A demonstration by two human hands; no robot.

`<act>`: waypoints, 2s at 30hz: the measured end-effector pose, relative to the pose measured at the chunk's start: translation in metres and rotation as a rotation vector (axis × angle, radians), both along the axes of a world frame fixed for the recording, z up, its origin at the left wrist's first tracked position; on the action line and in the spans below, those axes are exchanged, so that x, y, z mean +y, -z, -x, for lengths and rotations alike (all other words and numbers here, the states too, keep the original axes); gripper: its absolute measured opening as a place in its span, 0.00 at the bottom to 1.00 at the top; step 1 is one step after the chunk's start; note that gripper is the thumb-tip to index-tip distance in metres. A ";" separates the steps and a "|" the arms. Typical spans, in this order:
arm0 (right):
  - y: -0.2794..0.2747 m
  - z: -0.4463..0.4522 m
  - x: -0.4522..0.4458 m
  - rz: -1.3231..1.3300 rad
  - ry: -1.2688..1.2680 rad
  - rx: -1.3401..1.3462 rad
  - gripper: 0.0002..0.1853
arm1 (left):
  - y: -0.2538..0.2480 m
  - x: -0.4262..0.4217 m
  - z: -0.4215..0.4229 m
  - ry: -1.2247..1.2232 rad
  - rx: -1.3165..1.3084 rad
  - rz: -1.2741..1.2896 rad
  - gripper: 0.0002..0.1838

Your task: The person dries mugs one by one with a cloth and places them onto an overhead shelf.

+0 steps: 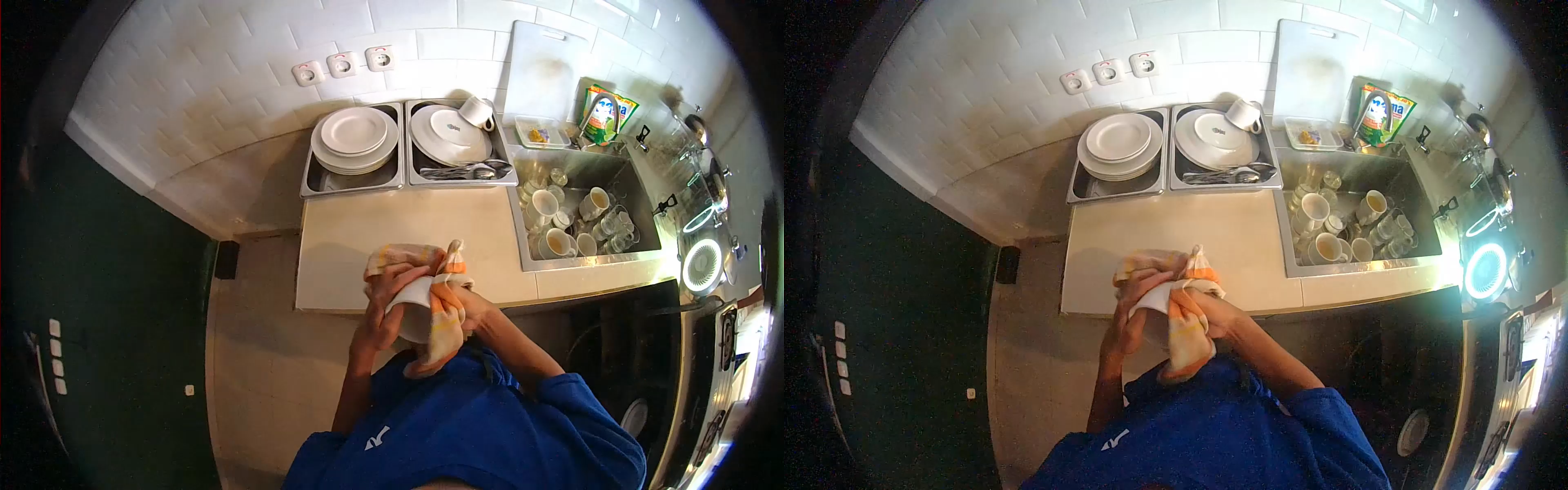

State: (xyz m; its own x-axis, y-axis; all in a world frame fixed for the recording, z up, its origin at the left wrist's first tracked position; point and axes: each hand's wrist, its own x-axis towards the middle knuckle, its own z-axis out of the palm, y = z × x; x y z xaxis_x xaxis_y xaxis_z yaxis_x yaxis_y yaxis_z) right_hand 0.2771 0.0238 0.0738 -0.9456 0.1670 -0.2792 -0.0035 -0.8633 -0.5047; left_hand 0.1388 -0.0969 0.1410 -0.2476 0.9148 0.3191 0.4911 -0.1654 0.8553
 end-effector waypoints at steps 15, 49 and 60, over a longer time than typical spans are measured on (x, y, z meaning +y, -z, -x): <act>-0.026 0.017 -0.021 -1.074 0.285 0.042 0.21 | 0.002 -0.019 -0.042 -0.522 0.096 -0.358 0.25; -0.035 -0.017 0.001 0.121 0.168 0.160 0.26 | -0.022 -0.001 0.006 -0.046 -0.167 -0.140 0.25; -0.031 -0.036 -0.018 -1.312 0.214 -0.355 0.20 | -0.003 -0.007 -0.033 -0.094 -0.677 0.116 0.41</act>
State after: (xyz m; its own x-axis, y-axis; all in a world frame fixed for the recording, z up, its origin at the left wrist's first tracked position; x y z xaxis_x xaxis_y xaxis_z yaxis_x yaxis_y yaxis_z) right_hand 0.3132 0.0060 0.1043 -0.7798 0.6256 -0.0244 0.2247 0.2432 -0.9436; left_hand 0.1716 -0.1043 0.1441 -0.4377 0.8985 -0.0327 -0.1497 -0.0369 0.9880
